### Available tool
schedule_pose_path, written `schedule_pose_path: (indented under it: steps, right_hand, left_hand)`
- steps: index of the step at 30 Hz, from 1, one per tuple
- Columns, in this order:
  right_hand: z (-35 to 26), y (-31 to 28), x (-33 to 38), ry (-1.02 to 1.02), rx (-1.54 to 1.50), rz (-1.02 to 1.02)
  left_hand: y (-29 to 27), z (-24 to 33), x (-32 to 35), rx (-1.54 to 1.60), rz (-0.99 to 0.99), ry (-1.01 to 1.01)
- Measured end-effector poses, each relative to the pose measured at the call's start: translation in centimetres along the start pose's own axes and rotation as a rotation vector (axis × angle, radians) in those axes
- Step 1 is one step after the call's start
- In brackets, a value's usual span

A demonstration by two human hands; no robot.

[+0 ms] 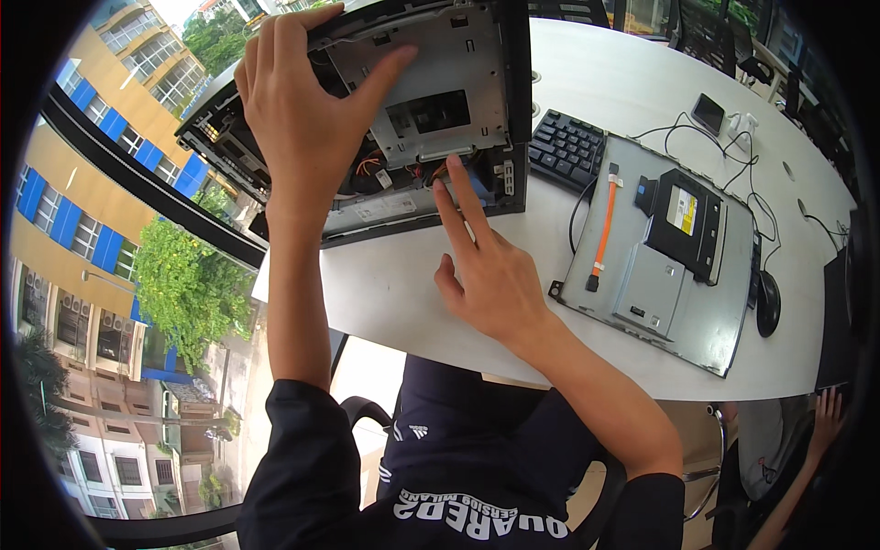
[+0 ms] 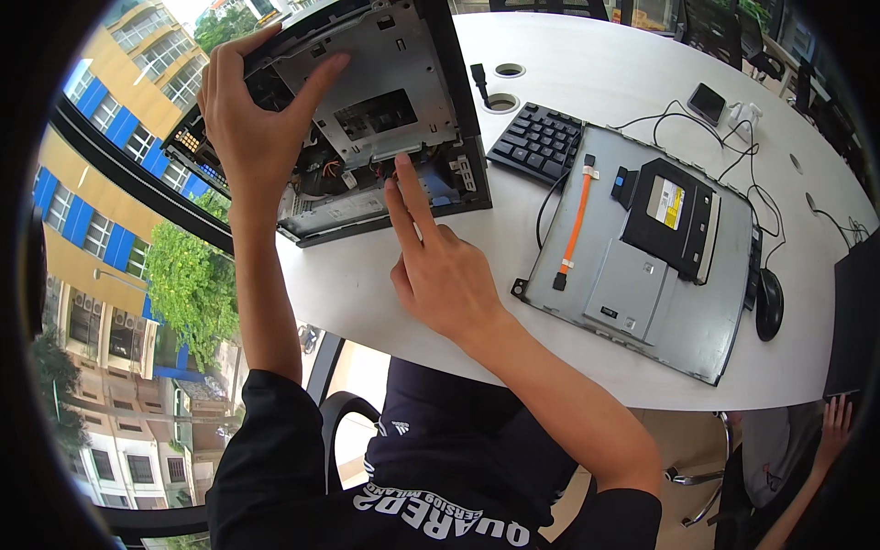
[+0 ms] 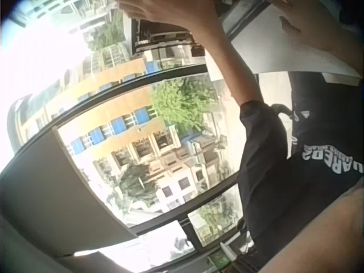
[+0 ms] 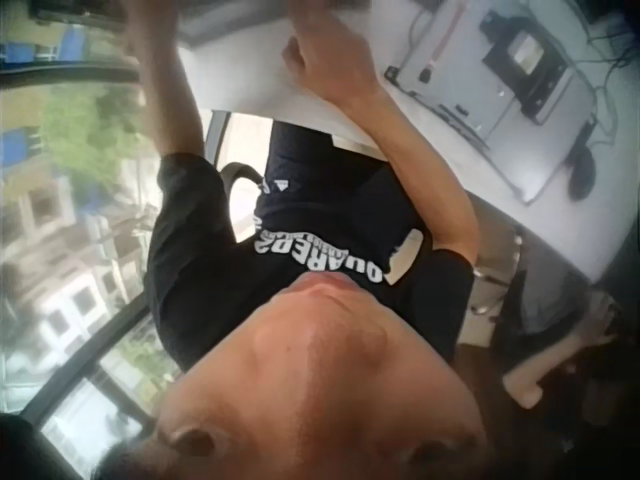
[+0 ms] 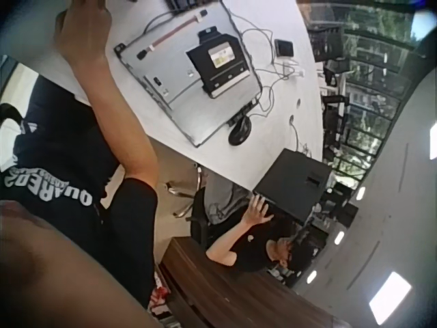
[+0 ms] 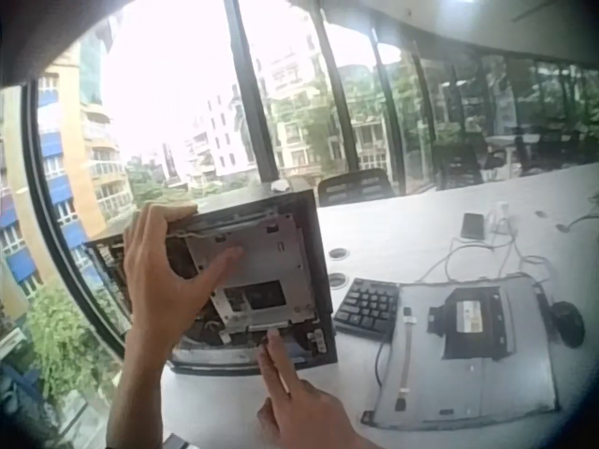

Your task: Connecting internal components, securing an optical drive with a screwdriver, and attaching the case panel of a desktop PC.

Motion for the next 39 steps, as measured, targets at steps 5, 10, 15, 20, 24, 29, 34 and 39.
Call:
schedule_pose_path:
  steps: [5, 10, 15, 20, 24, 29, 34, 39]
  right_hand:
    - [-0.3, 0.1, 0.0, -0.013, 0.007, -0.006]
    - [-0.2, 0.1, 0.0, -0.006, -0.007, 0.000]
    - [0.0, 0.1, -0.2, 0.014, 0.000, -0.013]
    - [0.2, 0.1, -0.3, -0.002, 0.084, -0.003]
    - [0.7, 0.8, -0.1, 0.029, 0.231, -0.065]
    - [0.9, 1.1, -0.3, 0.033, 0.294, -0.092]
    - [1.3, 1.4, -0.3, 0.056, 0.364, -0.131]
    - [1.2, 1.2, -0.2, 0.015, 0.300, -0.090]
  left_hand:
    - [0.0, -0.9, -0.2, 0.053, 0.059, -0.108]
    - [0.5, -1.3, -0.1, 0.020, 0.094, -0.118]
    - [0.7, -1.4, 0.1, 0.011, 0.122, -0.105]
    - [0.6, -1.4, 0.0, -0.001, 0.117, -0.125]
    - [0.5, -1.5, 0.0, 0.018, 0.100, -0.135]
    - [0.4, -1.2, -0.3, 0.033, 0.031, -0.121]
    - [0.3, -0.8, -0.3, 0.009, 0.001, -0.057]
    - [0.2, -0.5, -0.3, 0.007, -0.043, -0.030]
Point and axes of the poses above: each hand's wrist, its own x-axis away from the middle knuckle, its own y-axis out of the palm, z = x × y, the point moved 10 cm from there along -x, towards the middle knuckle, and after that the axes turned 14 degrees about -x, right-handed, at the moved point
